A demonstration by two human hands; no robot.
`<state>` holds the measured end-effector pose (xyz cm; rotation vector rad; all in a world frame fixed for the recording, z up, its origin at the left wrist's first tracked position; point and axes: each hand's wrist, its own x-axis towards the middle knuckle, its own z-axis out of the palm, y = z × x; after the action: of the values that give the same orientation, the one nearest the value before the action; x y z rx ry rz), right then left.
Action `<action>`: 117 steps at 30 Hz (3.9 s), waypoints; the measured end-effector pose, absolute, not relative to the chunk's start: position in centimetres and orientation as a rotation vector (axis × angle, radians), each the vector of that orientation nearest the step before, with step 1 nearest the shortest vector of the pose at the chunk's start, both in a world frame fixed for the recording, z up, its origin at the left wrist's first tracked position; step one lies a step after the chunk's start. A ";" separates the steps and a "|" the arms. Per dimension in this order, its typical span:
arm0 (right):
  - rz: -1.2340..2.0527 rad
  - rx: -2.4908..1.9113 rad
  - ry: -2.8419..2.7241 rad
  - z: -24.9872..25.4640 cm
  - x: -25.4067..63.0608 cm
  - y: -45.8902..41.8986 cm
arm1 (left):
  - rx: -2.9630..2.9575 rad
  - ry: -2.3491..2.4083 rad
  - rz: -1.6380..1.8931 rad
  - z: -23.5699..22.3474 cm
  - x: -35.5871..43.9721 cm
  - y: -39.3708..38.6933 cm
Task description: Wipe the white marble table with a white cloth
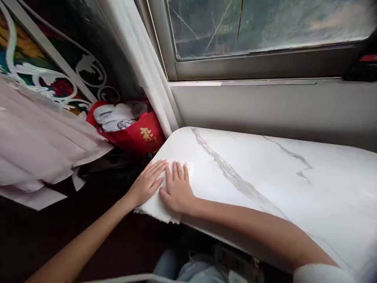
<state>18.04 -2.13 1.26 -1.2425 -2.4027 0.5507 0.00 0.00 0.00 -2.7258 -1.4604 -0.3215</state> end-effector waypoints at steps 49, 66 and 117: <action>0.343 -1.260 -2.467 0.2 30.0 -6.6 | -2.777 -1.370 -0.359 0.2 13.5 -4.1; 0.071 -1.769 -2.257 -0.2 35.0 7.5 | -2.768 -1.525 -0.358 -0.5 22.3 10.3; -0.028 -1.814 -2.240 -0.5 41.8 -12.6 | -3.112 -1.037 -0.431 0.0 27.7 -6.4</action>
<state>41.78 -12.64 -0.49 -1.8142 -2.2398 -0.0277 27.72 -6.39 0.00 -3.1118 -1.0375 -0.4311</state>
